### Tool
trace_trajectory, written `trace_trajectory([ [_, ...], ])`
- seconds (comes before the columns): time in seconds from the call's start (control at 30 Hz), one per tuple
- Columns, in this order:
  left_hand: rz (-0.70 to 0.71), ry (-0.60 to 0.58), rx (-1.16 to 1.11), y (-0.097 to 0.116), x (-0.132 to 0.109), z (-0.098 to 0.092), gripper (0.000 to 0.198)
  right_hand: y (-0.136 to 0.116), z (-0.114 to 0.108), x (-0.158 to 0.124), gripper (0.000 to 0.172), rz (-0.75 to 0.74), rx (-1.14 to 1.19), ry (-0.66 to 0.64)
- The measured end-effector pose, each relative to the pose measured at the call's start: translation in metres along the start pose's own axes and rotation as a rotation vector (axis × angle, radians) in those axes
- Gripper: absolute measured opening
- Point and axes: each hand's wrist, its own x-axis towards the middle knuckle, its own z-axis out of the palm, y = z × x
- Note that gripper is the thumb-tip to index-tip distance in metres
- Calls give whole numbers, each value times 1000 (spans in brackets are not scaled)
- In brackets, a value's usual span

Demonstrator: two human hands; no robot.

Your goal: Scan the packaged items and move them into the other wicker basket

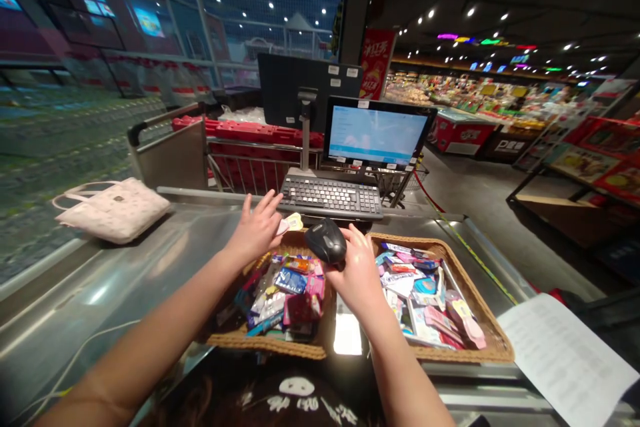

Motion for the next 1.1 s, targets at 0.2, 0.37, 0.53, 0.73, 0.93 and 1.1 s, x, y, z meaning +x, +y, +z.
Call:
trace_trajectory([
  [0.2, -60, -271, 35, -6, -32, 32, 34, -1, 7, -1, 32, -11, 19, -16],
  [0.37, -120, -416, 70, -7, -54, 59, 41, -1, 14, -2, 34, 11, 3, -53],
  [0.53, -165, -500, 30, -8, -65, 74, 43, 1, 17, -3, 40, 26, -17, -65],
  [0.73, -143, -411, 1, -5, -51, 62, 32, 2, 15, -5, 45, 48, -7, -66],
  [0.93, -54, -290, -28, 10, -25, 48, 26, 6, 4, -13, 42, 69, 15, -37],
  [1.1, 41, -206, -106, 32, 1, 46, 27, 13, -16, -25, 39, 129, 8, 34],
])
